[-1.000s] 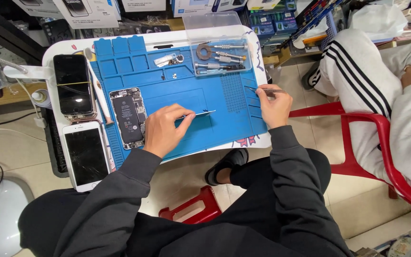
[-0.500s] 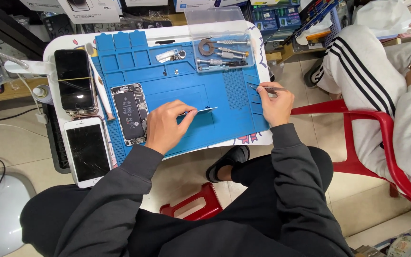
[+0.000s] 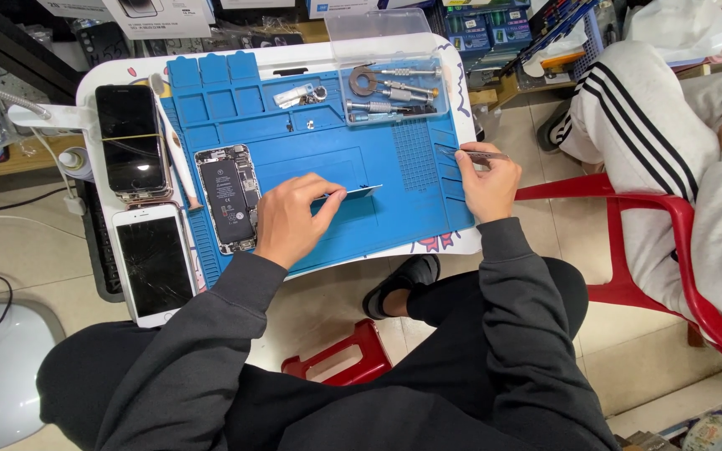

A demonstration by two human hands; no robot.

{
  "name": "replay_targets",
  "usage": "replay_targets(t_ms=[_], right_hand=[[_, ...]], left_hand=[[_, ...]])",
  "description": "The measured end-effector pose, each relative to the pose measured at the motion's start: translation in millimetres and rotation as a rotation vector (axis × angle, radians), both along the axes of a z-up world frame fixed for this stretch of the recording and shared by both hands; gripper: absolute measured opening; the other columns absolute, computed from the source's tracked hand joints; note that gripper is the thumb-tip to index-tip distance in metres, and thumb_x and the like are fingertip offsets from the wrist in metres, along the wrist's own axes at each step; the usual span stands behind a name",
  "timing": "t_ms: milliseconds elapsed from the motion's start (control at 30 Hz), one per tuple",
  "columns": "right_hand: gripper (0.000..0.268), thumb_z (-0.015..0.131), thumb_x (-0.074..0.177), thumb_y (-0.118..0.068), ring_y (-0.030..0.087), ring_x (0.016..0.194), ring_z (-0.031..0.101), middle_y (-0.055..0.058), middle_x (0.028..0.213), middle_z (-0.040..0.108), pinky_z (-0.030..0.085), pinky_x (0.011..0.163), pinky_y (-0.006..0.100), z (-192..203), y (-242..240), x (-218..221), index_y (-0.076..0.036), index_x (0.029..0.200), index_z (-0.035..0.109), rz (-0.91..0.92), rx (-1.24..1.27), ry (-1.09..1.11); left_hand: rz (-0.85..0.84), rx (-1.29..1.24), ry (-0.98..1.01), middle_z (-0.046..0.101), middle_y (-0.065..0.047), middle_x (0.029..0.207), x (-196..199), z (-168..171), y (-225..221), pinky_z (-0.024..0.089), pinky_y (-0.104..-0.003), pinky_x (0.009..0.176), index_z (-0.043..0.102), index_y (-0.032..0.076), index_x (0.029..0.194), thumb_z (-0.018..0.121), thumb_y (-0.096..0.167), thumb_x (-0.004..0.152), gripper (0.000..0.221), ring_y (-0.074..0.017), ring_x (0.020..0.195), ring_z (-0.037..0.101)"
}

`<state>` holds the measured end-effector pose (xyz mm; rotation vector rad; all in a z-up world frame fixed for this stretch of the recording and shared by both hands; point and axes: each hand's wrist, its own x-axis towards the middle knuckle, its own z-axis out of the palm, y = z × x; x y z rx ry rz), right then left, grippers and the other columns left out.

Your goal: Repairing internal components of a smartphone using precision tools like tweezers and screwdrivers on a dedicated repair mat.

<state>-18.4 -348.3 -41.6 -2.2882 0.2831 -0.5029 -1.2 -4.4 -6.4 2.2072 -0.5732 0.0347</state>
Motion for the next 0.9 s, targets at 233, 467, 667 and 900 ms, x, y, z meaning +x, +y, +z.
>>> replay_targets(t_ms=[233,467,667,900], right_hand=[[0.010,0.071,0.106,-0.002,0.022,0.069,0.073,0.018,0.085,0.075,0.060,0.064,0.031,7.7,25.3,-3.2,-0.003,0.115,0.076,0.095,0.108,-0.149],[0.023,0.065,0.106,-0.008,0.031,0.110,0.072,0.007,0.117,0.070,0.060,0.086,0.042,16.1,76.0,0.2,-0.016,0.128,0.069,0.341,-0.384,-0.083],[0.051,0.076,0.101,-0.022,0.033,0.131,0.061,0.011,0.148,0.053,0.063,0.091,0.044,13.0,92.0,14.4,-0.013,0.144,0.051,0.278,-0.539,0.051],[0.041,0.073,0.103,-0.024,0.032,0.123,0.063,0.013,0.143,0.051,0.065,0.084,0.046,27.4,100.1,15.3,-0.009,0.139,0.060,0.252,-0.588,0.162]], left_hand=[[-0.013,0.011,0.006,0.079,0.003,0.093,0.2,1.0,1.5,0.063,-0.034,0.072,0.081,0.021,0.102,0.065,0.028,0.106,0.018,-0.0225,0.088,0.076],[-0.034,-0.035,-0.018,0.077,-0.001,0.102,4.7,7.9,11.4,0.063,-0.040,0.073,0.079,0.018,0.109,0.066,0.021,0.102,0.015,-0.0264,0.092,0.076],[-0.013,-0.011,-0.005,0.077,-0.002,0.097,10.9,0.2,29.7,0.063,-0.040,0.074,0.080,0.017,0.109,0.072,0.018,0.099,0.013,-0.0281,0.093,0.076],[-0.001,0.018,0.002,0.077,-0.004,0.096,3.8,9.2,41.1,0.062,-0.041,0.075,0.080,0.015,0.109,0.075,0.013,0.095,0.016,-0.0286,0.091,0.075]])
